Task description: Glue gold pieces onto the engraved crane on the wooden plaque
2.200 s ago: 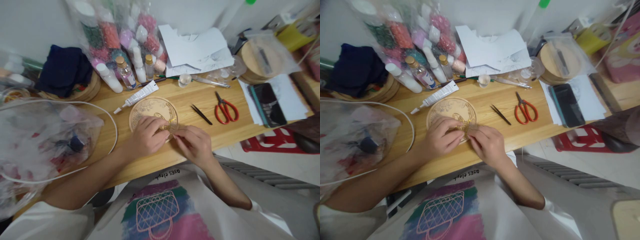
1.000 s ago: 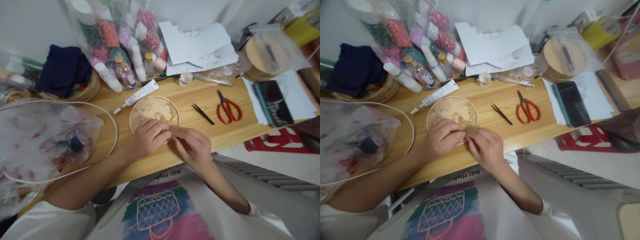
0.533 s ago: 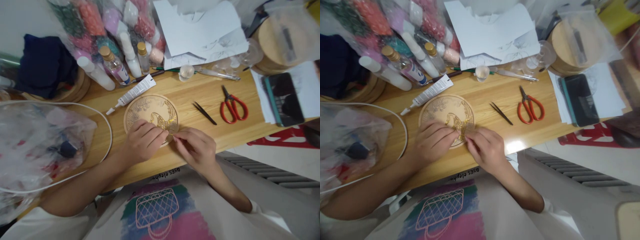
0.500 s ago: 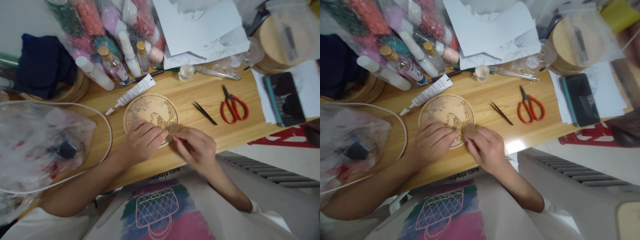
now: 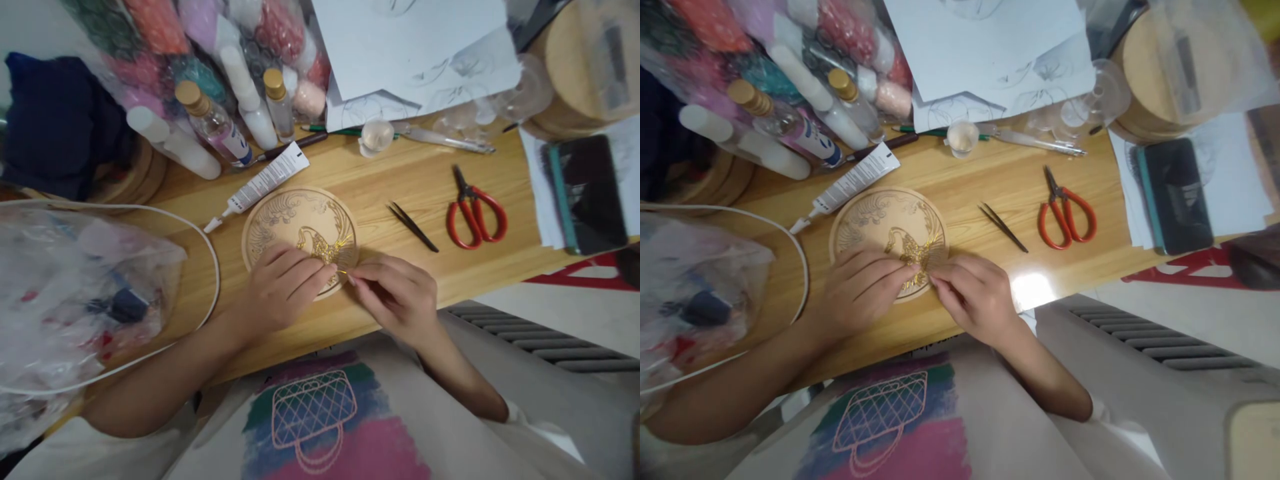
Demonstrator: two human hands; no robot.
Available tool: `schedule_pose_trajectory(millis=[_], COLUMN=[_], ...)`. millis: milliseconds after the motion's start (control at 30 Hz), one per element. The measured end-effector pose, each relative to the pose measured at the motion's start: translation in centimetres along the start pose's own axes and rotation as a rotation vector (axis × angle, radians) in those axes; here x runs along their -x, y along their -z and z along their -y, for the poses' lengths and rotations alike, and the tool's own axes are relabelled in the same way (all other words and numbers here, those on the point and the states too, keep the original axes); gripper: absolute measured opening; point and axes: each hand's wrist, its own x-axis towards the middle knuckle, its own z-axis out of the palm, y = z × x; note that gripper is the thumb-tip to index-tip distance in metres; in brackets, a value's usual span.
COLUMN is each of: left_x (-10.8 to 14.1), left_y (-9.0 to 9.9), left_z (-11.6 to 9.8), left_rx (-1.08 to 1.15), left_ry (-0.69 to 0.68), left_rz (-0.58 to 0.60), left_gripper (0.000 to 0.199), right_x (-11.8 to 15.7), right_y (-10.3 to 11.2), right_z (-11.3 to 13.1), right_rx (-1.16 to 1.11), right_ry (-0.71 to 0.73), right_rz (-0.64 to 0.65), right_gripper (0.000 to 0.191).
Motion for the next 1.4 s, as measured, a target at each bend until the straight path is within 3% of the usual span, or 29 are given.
schedule_pose_trajectory(millis=[200, 400, 1000, 1400], left_x=[0.2, -0.3, -0.5, -0.5], left_y=[0.0, -0.1, -0.2, -0.4], left_z=[0.2, 0.0, 0.0, 0.0], left_rx=[-0.025, -0.033, -0.034, -0.012], left_ry=[0.064, 0.084, 0.085, 0.089], left_rz=[-0.043, -0.002, 0.141, 0.133], left_gripper=[0.012, 0.012, 0.022, 0.023], right_x=[0.4, 0.2, -0.7, -0.8], right_y=[0.5, 0.6, 1.4, 1.6], right_z=[-1.2, -2.3, -2.3, -2.2], right_rx=[0.112, 0.282, 0.431, 0.466], right_ry=[-0.010, 0.105, 0.235, 0.256], right_rz=[-0.041, -0.023, 0.106, 0.125], right_gripper=[0.009, 0.013, 0.016, 0.016])
